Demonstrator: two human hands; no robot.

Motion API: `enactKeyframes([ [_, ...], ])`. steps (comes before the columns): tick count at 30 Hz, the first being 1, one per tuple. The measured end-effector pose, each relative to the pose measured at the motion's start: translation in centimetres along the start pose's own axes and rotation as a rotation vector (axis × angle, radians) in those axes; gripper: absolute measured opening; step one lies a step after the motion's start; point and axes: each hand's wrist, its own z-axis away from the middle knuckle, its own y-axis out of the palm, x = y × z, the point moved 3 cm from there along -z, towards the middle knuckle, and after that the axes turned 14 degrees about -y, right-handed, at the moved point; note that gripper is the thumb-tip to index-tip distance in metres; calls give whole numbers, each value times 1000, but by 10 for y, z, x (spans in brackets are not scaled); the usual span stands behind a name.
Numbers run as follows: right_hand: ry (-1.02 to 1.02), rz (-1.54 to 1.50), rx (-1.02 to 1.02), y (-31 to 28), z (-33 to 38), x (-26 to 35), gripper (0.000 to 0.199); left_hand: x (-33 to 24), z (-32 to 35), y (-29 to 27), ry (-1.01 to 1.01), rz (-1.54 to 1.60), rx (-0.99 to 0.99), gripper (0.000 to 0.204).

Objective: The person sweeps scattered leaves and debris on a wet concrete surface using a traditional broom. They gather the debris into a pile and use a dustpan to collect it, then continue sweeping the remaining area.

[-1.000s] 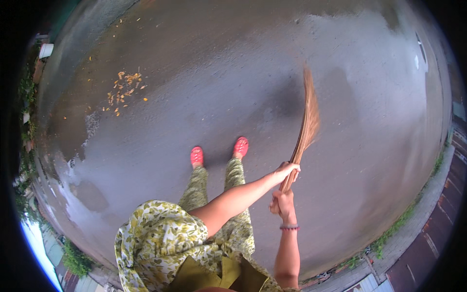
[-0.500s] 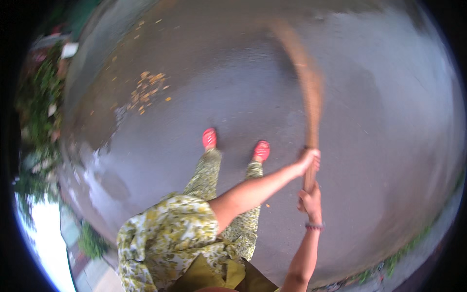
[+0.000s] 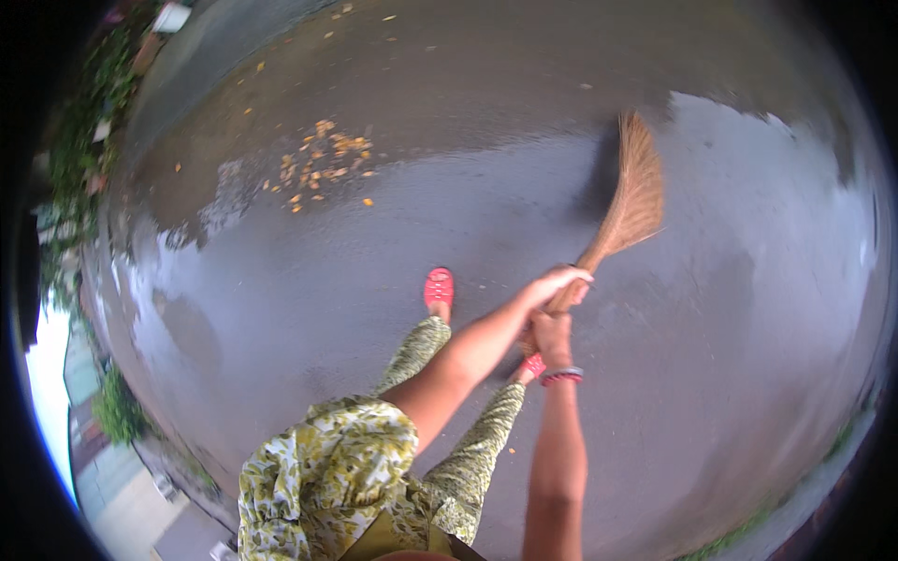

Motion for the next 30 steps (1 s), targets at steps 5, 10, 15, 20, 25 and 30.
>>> enactKeyframes([
  [5, -30, 326, 396, 219, -7, 58, 67, -60, 154, -205, 171, 553, -112, 16],
  [10, 41, 51, 920, 300, 43, 128, 38, -45, 285, -295, 404, 732, -484, 16],
  [15, 40, -105, 837, 254, 149, 158, 33, -9, 377, -196, 548, 642, -790, 25],
  [20, 297, -123, 683, 221, 215, 137, 26, 44, 356, -145, 362, 574, -534, 28],
  [25, 402, -61, 885, 300, 217, 150, 10, 85, 372, -238, 346, 664, -523, 25],
  [30, 580, -339, 1028, 319, 214, 166, 10, 52, 437, -259, 539, 385, -1098, 67],
])
